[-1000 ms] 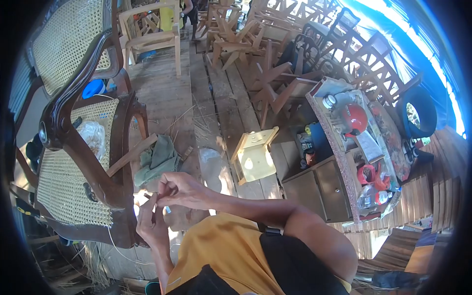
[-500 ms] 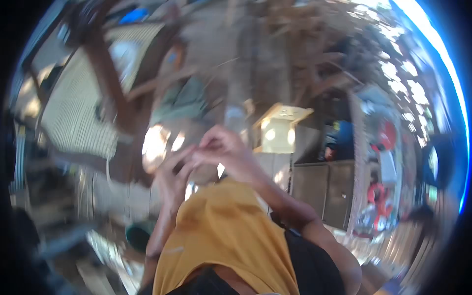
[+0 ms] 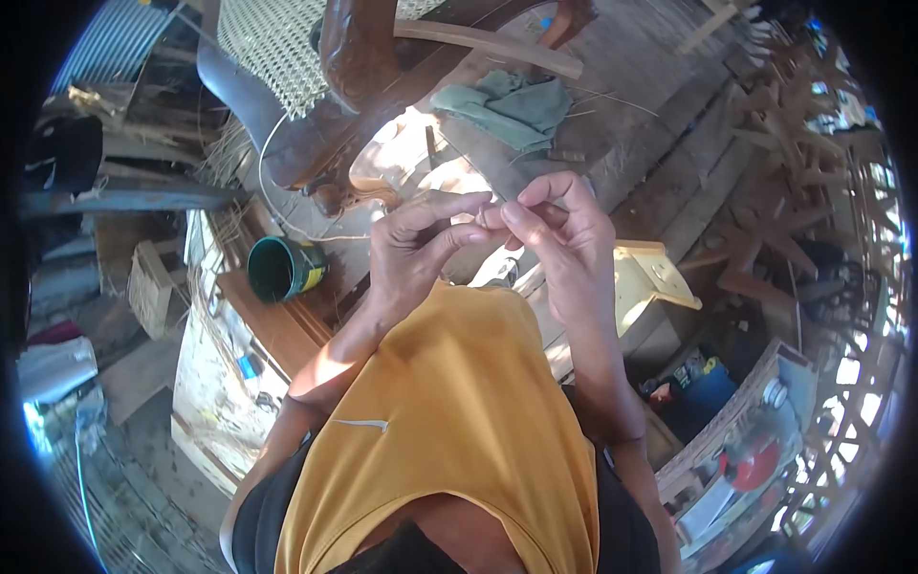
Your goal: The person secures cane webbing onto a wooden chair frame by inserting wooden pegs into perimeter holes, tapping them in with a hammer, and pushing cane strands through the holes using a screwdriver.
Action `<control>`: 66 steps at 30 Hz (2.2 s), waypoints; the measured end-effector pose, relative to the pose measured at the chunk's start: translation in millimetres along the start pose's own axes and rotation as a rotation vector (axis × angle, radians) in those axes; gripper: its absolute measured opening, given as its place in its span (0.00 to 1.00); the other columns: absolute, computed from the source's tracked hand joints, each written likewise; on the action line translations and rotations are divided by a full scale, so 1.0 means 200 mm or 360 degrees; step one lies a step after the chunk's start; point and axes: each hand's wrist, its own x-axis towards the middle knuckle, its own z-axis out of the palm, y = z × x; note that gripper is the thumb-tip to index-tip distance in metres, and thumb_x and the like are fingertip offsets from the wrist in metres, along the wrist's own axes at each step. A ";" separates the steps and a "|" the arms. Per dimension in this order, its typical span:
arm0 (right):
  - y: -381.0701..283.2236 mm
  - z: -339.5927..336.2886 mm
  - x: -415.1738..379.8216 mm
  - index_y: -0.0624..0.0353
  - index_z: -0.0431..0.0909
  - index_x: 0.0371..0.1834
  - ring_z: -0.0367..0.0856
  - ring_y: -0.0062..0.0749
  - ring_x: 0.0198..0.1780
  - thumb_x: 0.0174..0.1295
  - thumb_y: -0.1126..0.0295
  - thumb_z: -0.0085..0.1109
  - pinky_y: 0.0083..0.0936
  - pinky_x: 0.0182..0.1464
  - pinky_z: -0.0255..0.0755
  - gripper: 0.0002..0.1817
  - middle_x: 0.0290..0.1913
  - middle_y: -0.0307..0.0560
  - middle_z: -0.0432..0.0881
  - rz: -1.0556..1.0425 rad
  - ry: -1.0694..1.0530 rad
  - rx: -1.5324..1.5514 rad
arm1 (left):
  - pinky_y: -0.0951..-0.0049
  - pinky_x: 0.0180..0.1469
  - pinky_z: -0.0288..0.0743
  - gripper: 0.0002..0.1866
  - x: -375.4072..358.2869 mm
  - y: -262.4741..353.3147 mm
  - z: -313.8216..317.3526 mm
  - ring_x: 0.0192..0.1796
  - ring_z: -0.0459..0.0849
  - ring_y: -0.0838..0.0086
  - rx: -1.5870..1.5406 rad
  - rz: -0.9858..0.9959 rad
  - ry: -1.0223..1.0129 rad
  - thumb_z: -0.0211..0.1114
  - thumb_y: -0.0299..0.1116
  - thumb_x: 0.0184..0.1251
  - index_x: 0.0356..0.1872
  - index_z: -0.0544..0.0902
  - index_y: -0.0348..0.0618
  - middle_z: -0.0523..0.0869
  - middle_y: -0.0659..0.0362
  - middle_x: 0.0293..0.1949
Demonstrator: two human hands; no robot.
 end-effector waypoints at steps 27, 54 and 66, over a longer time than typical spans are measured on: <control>-0.14 0.28 0.45 0.59 0.90 0.42 0.88 0.27 0.38 0.60 0.75 0.73 0.22 0.42 0.81 0.08 0.39 0.44 0.90 -0.0665 -0.1149 -0.1245 | 0.63 0.35 0.78 0.07 -0.10 0.11 -0.18 0.35 0.85 0.60 0.0838 0.0351 0.0800 0.73 0.20 0.60 0.37 0.84 0.38 0.85 0.53 0.33; -0.37 0.59 0.63 0.65 0.86 0.46 0.83 0.16 0.31 0.69 0.73 0.66 0.15 0.34 0.80 0.08 0.31 0.40 0.87 0.0027 -0.1032 -0.1237 | 0.64 0.38 0.76 0.06 0.16 0.26 -0.50 0.35 0.83 0.62 0.0747 0.0460 0.0650 0.73 0.27 0.62 0.37 0.85 0.39 0.82 0.56 0.32; -0.43 0.67 0.67 0.64 0.86 0.43 0.81 0.15 0.31 0.70 0.71 0.65 0.16 0.34 0.77 0.07 0.30 0.37 0.86 -0.0241 -0.1071 -0.1469 | 0.65 0.40 0.76 0.09 0.22 0.27 -0.59 0.36 0.84 0.62 0.0719 0.0562 0.0639 0.72 0.34 0.65 0.39 0.87 0.39 0.83 0.56 0.33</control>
